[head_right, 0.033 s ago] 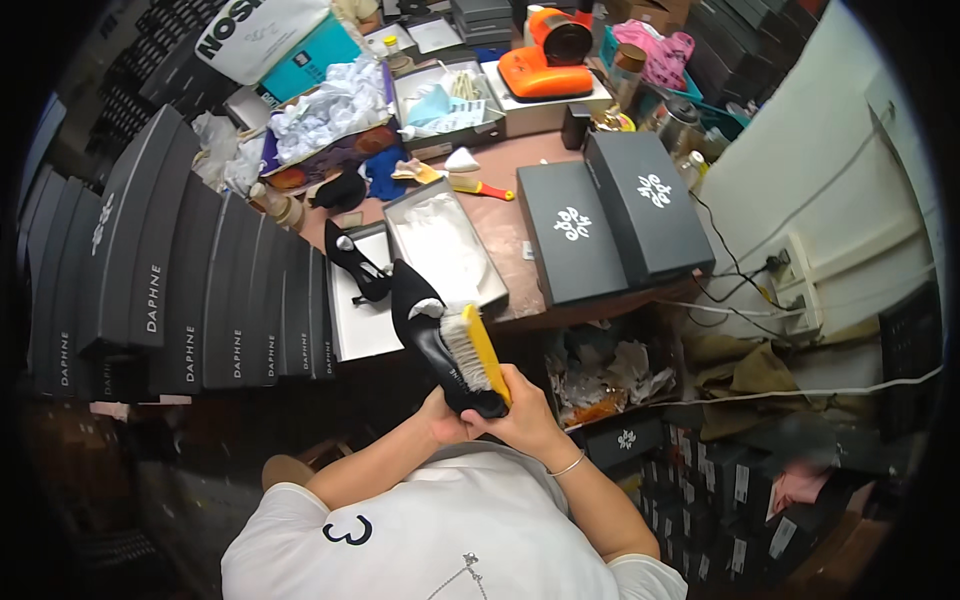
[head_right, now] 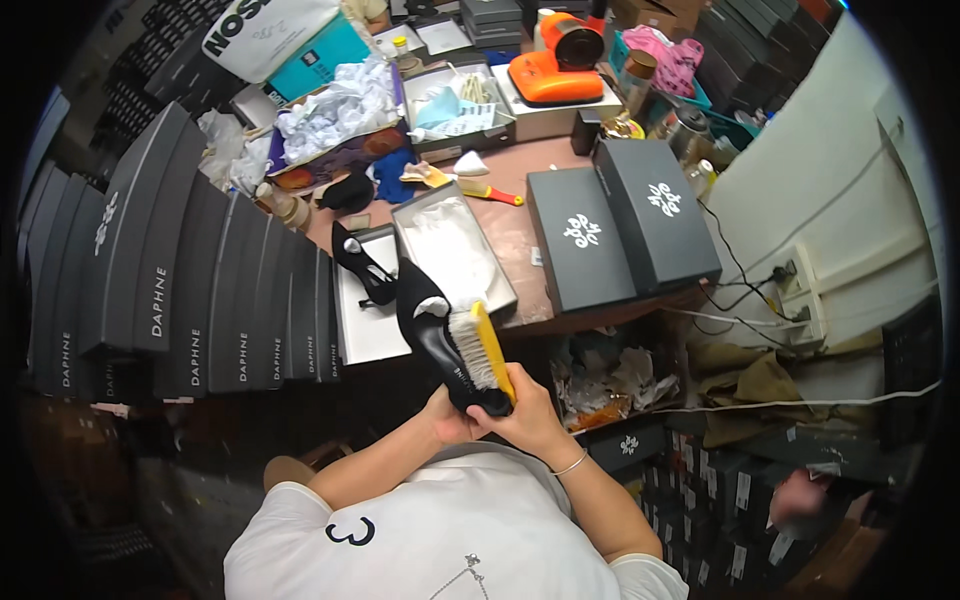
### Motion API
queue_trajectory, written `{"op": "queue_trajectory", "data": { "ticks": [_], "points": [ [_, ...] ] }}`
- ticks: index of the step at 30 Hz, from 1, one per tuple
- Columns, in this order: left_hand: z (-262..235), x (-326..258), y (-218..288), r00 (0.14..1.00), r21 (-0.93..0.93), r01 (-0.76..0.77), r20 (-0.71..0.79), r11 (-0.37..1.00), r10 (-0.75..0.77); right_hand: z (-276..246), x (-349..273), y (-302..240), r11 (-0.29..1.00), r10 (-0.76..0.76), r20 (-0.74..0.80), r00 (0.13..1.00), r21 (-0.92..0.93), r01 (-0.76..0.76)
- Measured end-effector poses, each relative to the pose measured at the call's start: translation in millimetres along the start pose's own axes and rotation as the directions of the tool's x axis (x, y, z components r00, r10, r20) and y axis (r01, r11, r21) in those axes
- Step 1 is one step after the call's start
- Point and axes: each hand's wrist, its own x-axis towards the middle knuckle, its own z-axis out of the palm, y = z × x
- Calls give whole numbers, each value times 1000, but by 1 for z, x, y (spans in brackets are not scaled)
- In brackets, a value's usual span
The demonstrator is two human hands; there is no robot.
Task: Packing shoes into boxes, including adding inserts, wrapping in tissue paper, and cleaning them with a brush.
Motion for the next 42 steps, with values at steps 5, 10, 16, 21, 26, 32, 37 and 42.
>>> {"op": "queue_trajectory", "data": {
  "ticks": [5,10,16,21,26,32,37,42],
  "points": [
    [10,-31,84,1000,523,18,-1,852,-20,25,87,-24,969,111,-218,970,239,-57],
    [-53,-40,196,202,903,-426,38,53,979,52,163,41,996,27,-173,985,-77,-41],
    [-70,2,300,116,897,-430,-58,102,992,77,168,78,916,-167,-146,975,-388,99],
    [-46,-13,273,493,488,-733,-98,473,864,59,142,38,922,304,-37,952,261,-284],
    [12,-26,207,620,360,-728,-20,584,785,84,148,5,659,442,299,846,532,-532],
    [40,-28,167,453,522,-756,-16,394,891,71,172,6,652,431,427,795,462,-602],
    [39,-5,135,325,638,-749,120,178,938,68,185,19,629,417,270,868,604,-490],
    [33,2,131,460,599,-721,39,347,887,54,200,-18,992,-124,358,926,78,102]
  ]
}}
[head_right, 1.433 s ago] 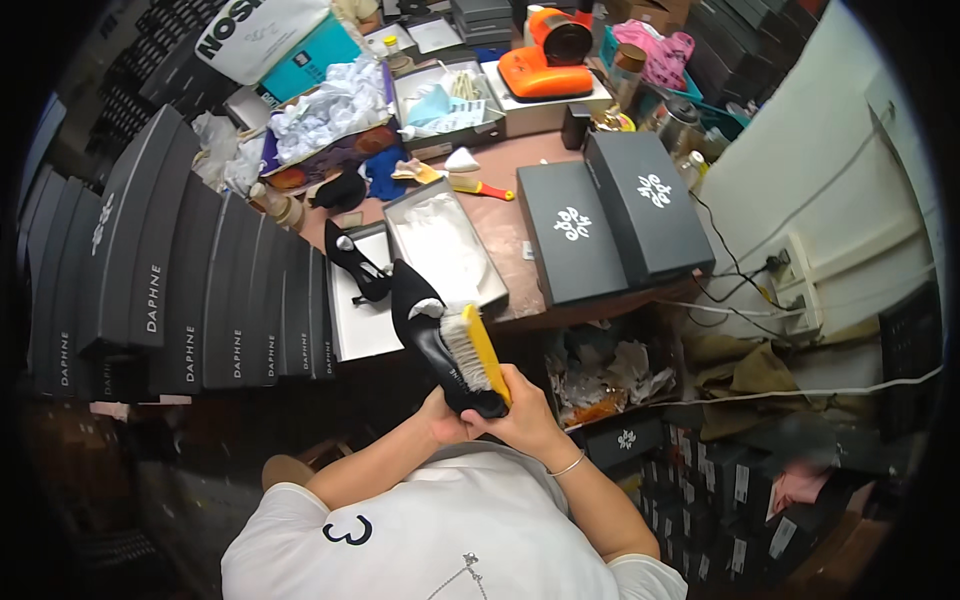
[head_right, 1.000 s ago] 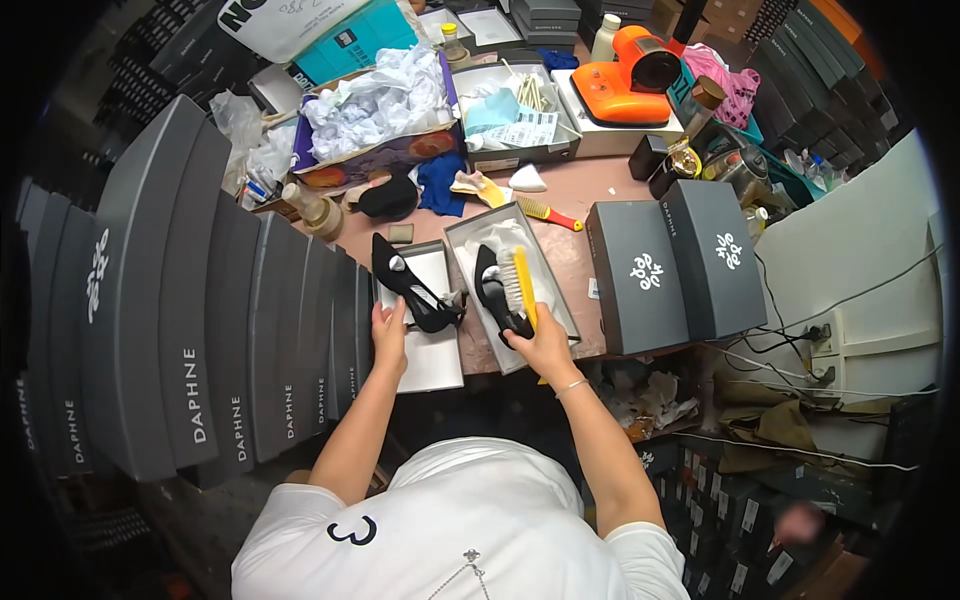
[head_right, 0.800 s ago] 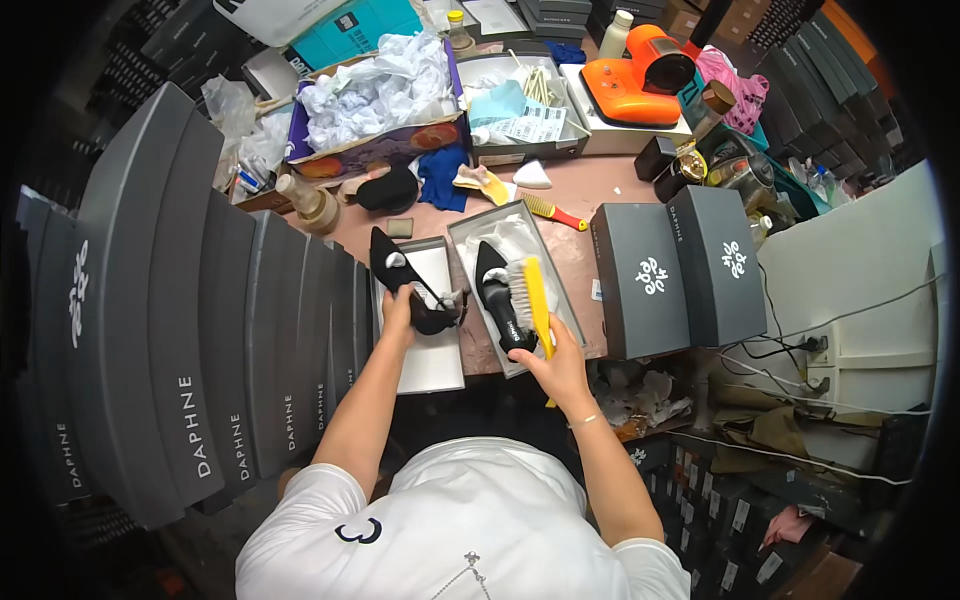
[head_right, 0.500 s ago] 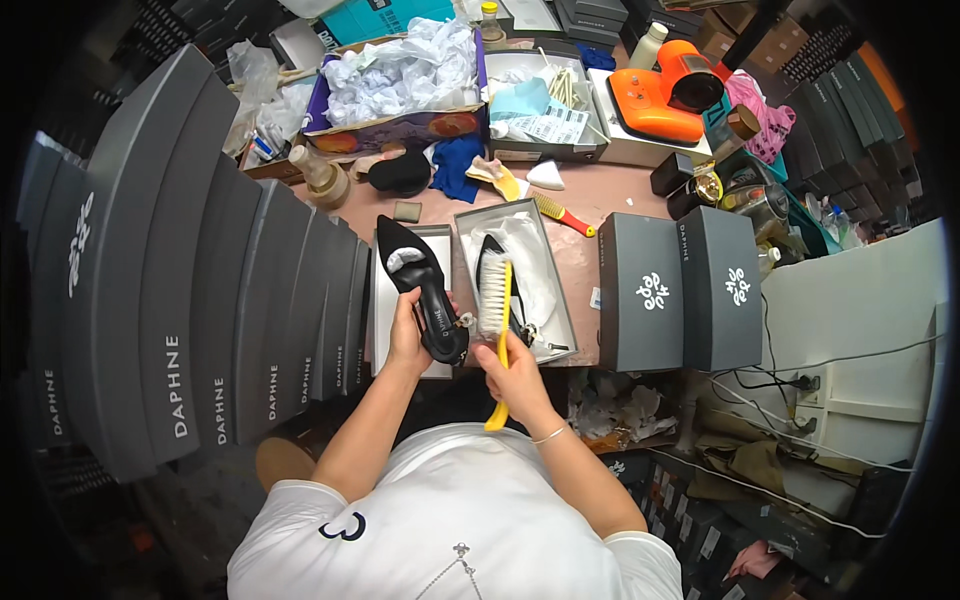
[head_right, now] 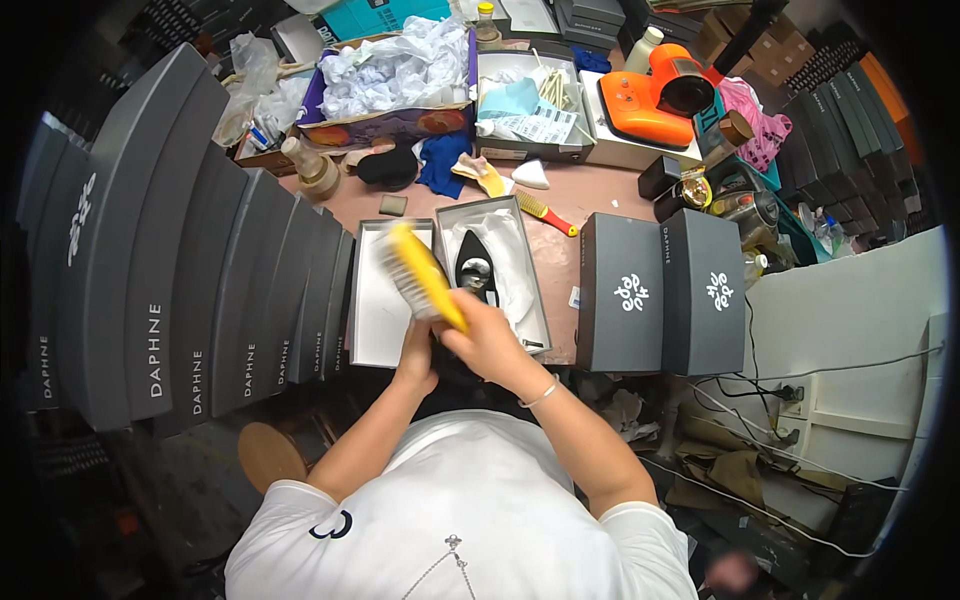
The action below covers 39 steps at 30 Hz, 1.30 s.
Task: Packing shoes into boxes, including adding inserts, wrapping in tissue paper, and cleaning them with a brush.
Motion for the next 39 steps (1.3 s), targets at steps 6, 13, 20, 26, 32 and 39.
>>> {"op": "queue_trajectory", "data": {
  "ticks": [6,13,20,26,32,39],
  "points": [
    [-5,22,-9,971,-412,237,134,880,-199,-15,18,-20,968,-102,29,994,-227,106],
    [4,30,17,976,-470,219,96,855,-198,9,-25,17,941,203,-31,979,281,-186],
    [6,34,11,982,-415,153,-40,897,-186,-3,-20,15,441,540,80,838,821,-363],
    [-2,47,11,994,-340,-29,-109,940,-9,-23,-22,28,549,579,-139,803,795,-259],
    [0,41,8,994,-236,-110,-33,966,105,-28,-22,14,678,560,16,828,566,-469],
    [0,37,11,924,21,-354,159,935,346,-3,-16,4,672,649,51,759,430,-603]
  ]
}}
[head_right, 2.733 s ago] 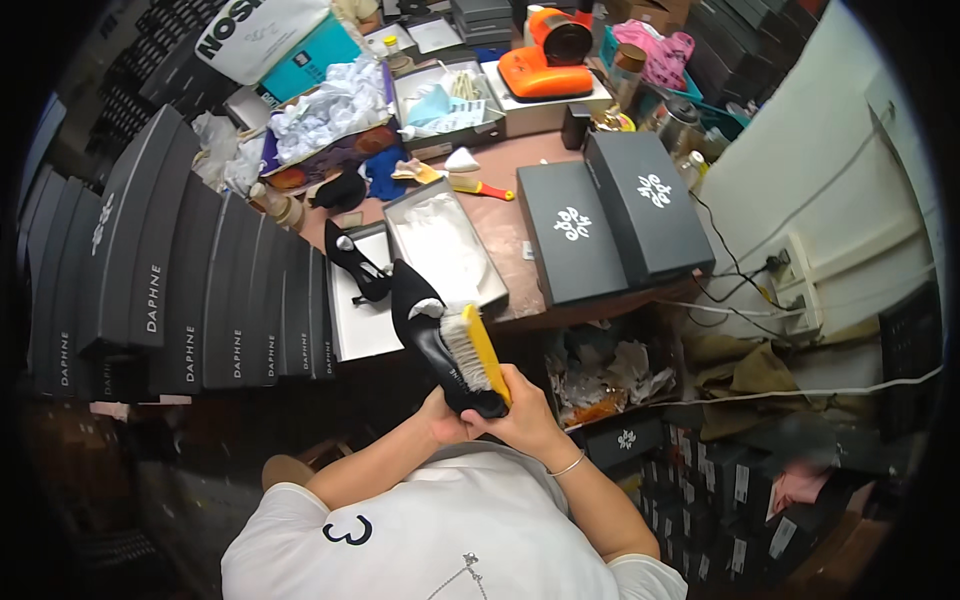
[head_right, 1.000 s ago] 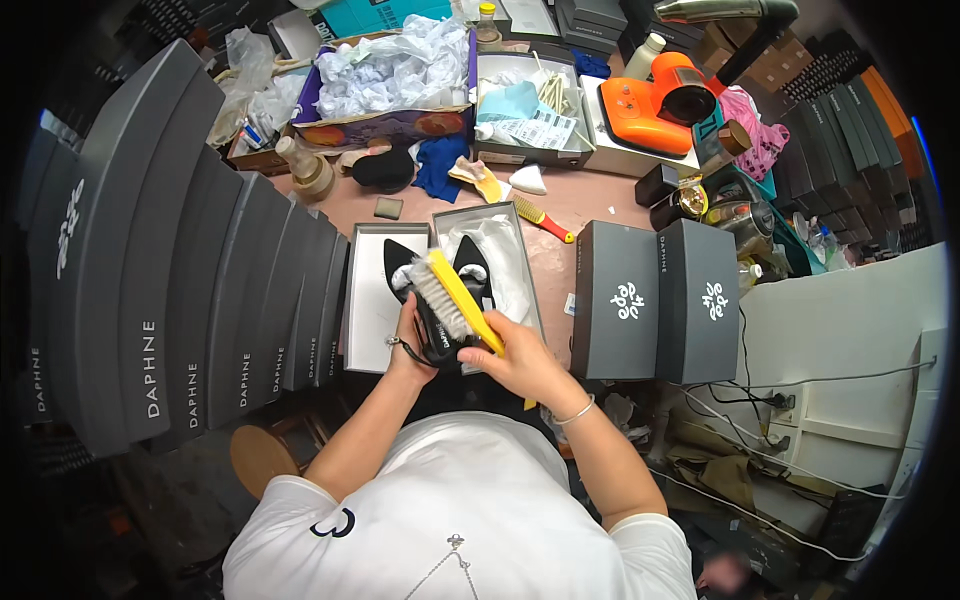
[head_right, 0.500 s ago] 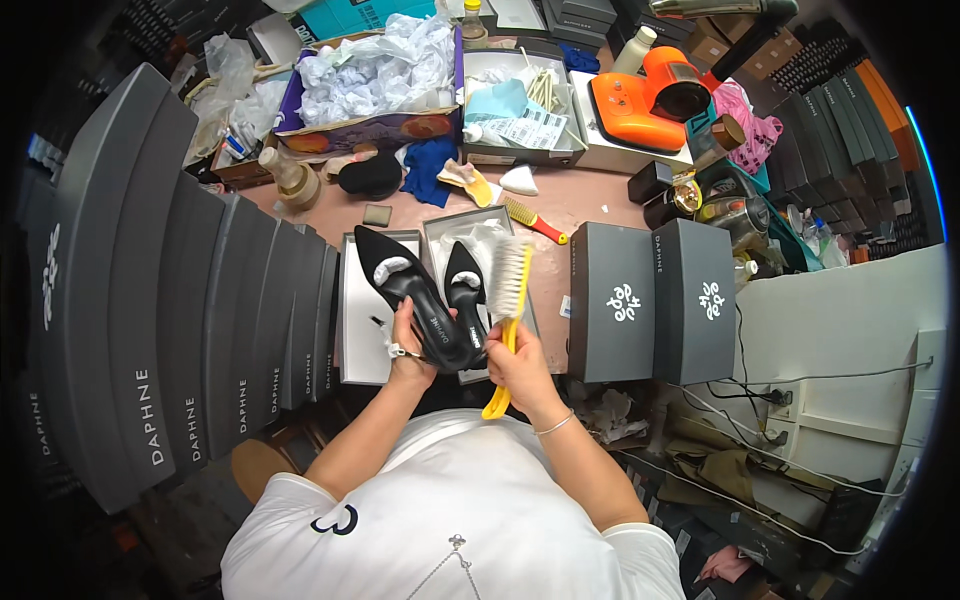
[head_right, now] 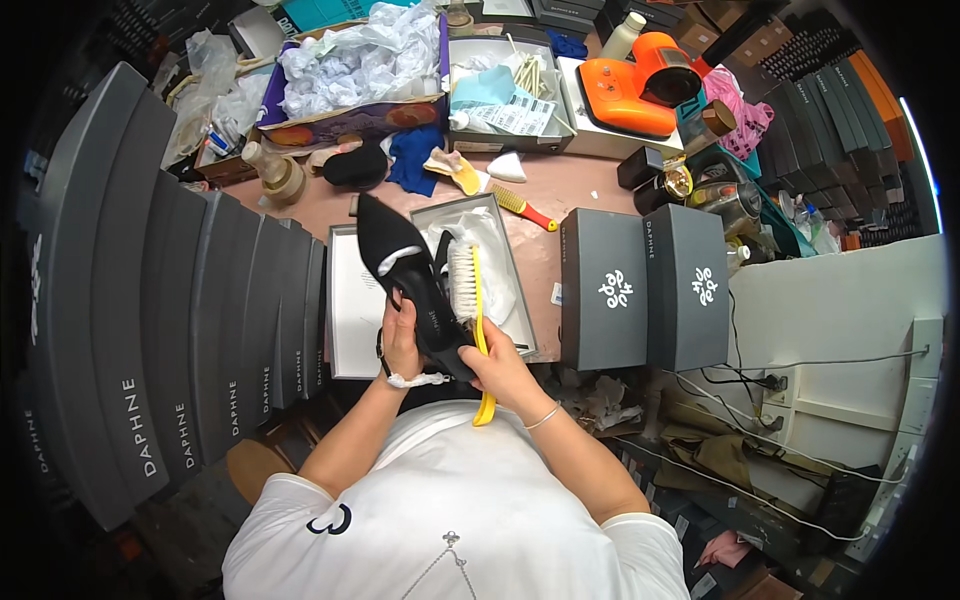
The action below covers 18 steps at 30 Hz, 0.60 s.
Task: Packing shoes into boxes, including adding inserts, wrapping in tissue paper, and cleaning them with a brush.
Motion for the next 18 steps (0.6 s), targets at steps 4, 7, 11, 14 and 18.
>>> {"op": "queue_trajectory", "data": {
  "ticks": [4,7,11,14,18],
  "points": [
    [-35,-5,2,1000,266,4,2,964,-5,0,0,8,977,-212,-43,976,-16,212],
    [-69,-37,-15,871,111,477,-196,872,-451,-1,1,9,925,-348,-79,934,-191,328],
    [-39,-70,6,521,43,809,409,586,-749,9,12,26,763,-608,-86,789,-340,550],
    [-24,-64,8,551,-68,809,431,583,-715,14,11,24,756,-610,-72,789,-351,552],
    [-41,-63,-4,520,-86,847,342,525,-783,12,5,16,708,-652,2,758,-356,609]
  ]
}}
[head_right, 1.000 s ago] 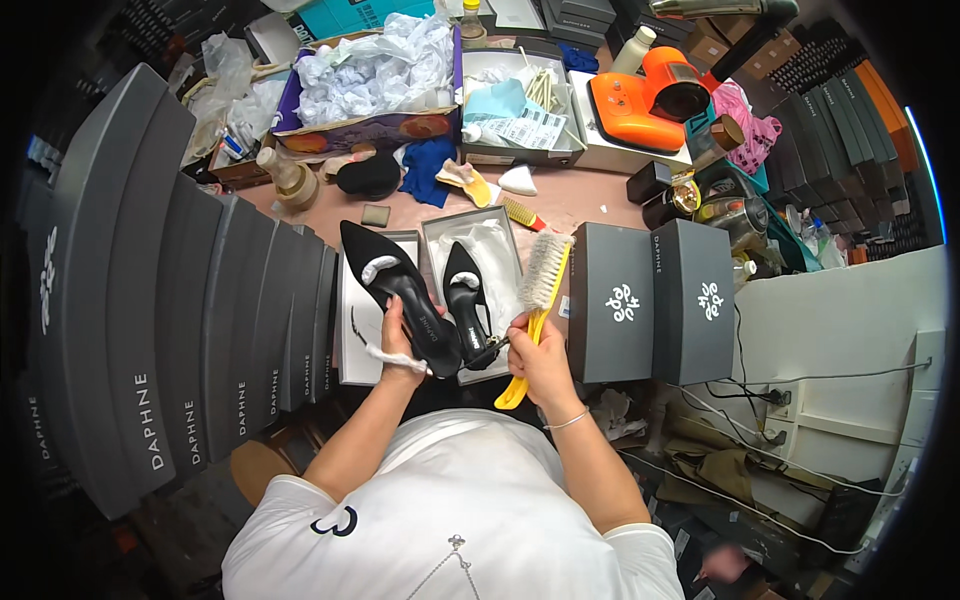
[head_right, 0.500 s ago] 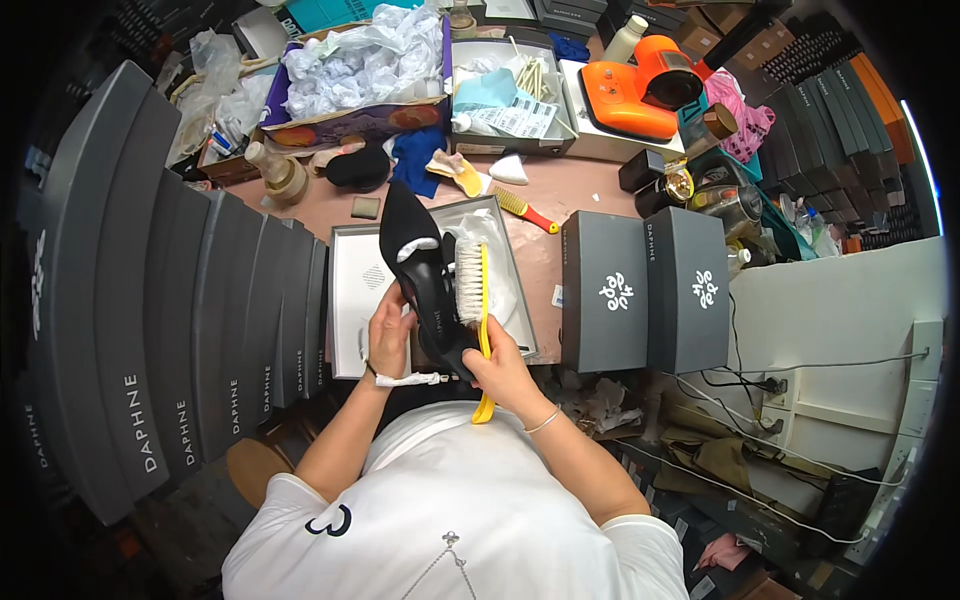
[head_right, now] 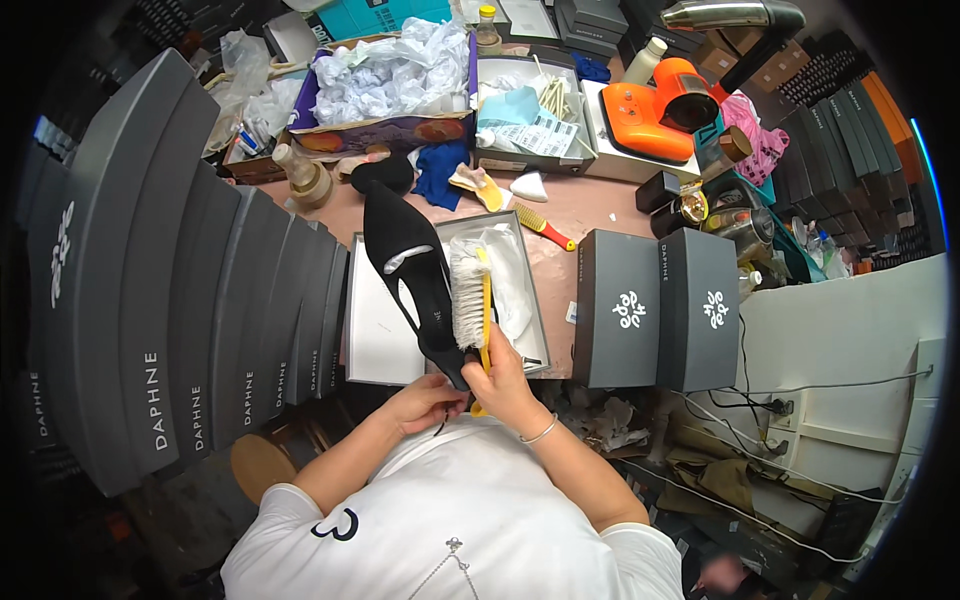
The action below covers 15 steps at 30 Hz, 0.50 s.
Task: Packing shoes into boxes, including adding inserts, wrapping in tissue paper, and cleaning them with a brush.
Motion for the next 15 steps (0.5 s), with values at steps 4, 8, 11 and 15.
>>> {"op": "queue_trajectory", "data": {
  "ticks": [4,8,11,15],
  "points": [
    [-33,-25,13,993,-203,-116,7,972,119,-19,5,-8,995,-42,18,999,-94,44],
    [-10,-1,3,824,-675,-101,355,731,441,-9,-1,0,996,-40,68,997,-77,45],
    [17,7,22,968,-702,-116,77,702,237,-1,-11,0,989,-115,168,979,-69,128],
    [-7,2,17,960,-538,103,275,837,58,-14,-9,-3,977,-157,479,864,-55,208]
  ]
}}
